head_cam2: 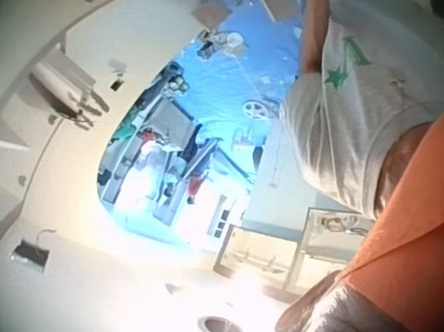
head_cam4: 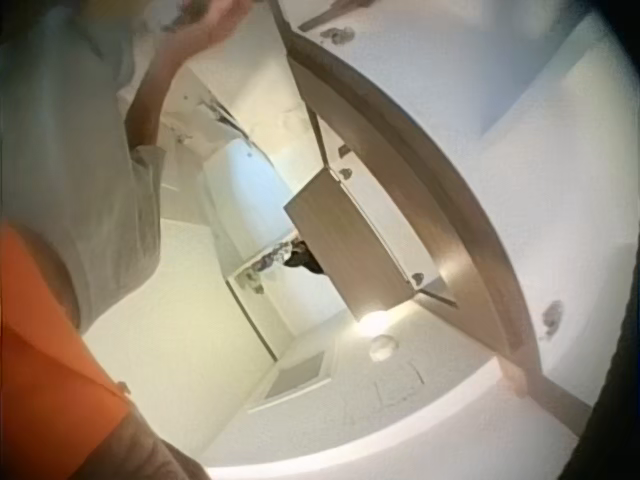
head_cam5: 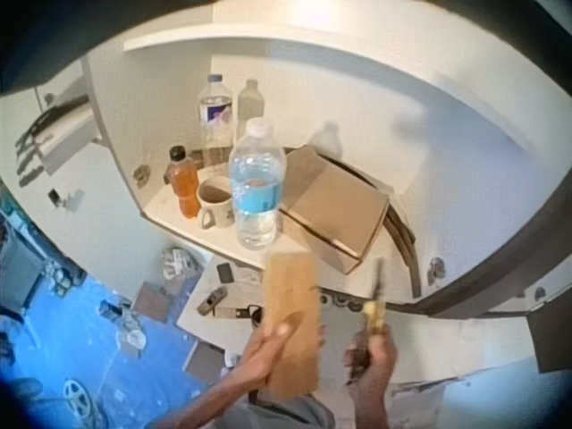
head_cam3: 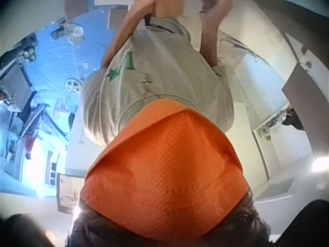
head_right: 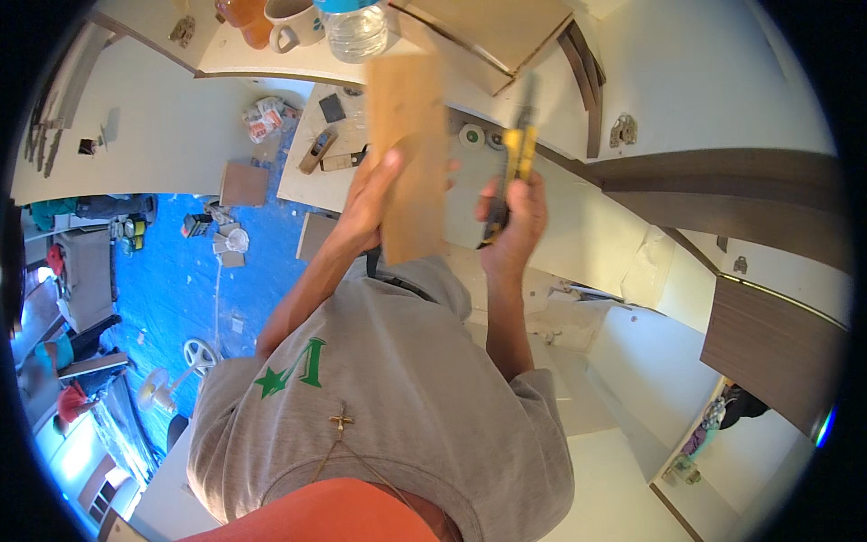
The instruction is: The person uses a utility knife to cut a small wooden plank on a countertop. They then use a sanding block to smooth the edges of the cut wood.
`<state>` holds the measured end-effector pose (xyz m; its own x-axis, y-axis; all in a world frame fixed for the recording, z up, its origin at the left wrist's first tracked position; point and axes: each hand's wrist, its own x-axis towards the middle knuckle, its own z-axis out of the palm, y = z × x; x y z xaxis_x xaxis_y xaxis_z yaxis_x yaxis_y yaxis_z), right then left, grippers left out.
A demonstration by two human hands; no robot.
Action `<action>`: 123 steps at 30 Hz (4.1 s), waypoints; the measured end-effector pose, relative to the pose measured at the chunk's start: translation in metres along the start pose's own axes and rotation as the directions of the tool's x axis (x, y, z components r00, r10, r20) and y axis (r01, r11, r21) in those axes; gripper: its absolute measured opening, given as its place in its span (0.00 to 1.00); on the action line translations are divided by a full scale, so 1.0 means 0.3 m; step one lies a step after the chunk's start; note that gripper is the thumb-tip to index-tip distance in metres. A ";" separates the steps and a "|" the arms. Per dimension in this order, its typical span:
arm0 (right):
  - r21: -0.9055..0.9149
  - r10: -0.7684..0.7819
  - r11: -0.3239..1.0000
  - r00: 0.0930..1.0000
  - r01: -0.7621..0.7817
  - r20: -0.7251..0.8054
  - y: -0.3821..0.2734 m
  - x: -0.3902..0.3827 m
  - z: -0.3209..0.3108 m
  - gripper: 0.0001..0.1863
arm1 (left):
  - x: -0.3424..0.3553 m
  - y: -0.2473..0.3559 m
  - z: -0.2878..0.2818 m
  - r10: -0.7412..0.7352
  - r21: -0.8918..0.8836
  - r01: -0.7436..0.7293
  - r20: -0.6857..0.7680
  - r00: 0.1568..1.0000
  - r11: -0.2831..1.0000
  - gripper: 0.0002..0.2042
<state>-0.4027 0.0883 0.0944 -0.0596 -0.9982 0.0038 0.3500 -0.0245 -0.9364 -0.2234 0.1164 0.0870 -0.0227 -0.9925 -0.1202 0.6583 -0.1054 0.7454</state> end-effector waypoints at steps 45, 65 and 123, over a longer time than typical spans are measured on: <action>-0.409 -0.002 0.859 0.799 0.309 0.601 0.041 0.108 -0.250 0.07 | 0.047 -0.370 0.148 0.279 0.464 -0.265 0.038 0.959 0.846 0.21; -0.140 -0.208 0.725 0.408 0.674 0.889 0.084 0.137 -0.044 0.14 | -0.082 -0.225 0.073 0.239 0.430 -0.111 -0.257 0.936 0.896 0.29; -0.173 -0.220 0.606 0.373 0.776 0.902 0.063 0.096 -0.208 0.25 | -0.085 -0.287 0.151 -0.033 0.289 0.144 -0.357 0.934 0.947 0.33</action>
<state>-0.4560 0.0625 0.0550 0.7438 -0.4157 0.5234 0.0037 -0.7805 -0.6252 -0.3138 0.1480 0.0555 0.2254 -0.9010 -0.3708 0.4024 -0.2605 0.8776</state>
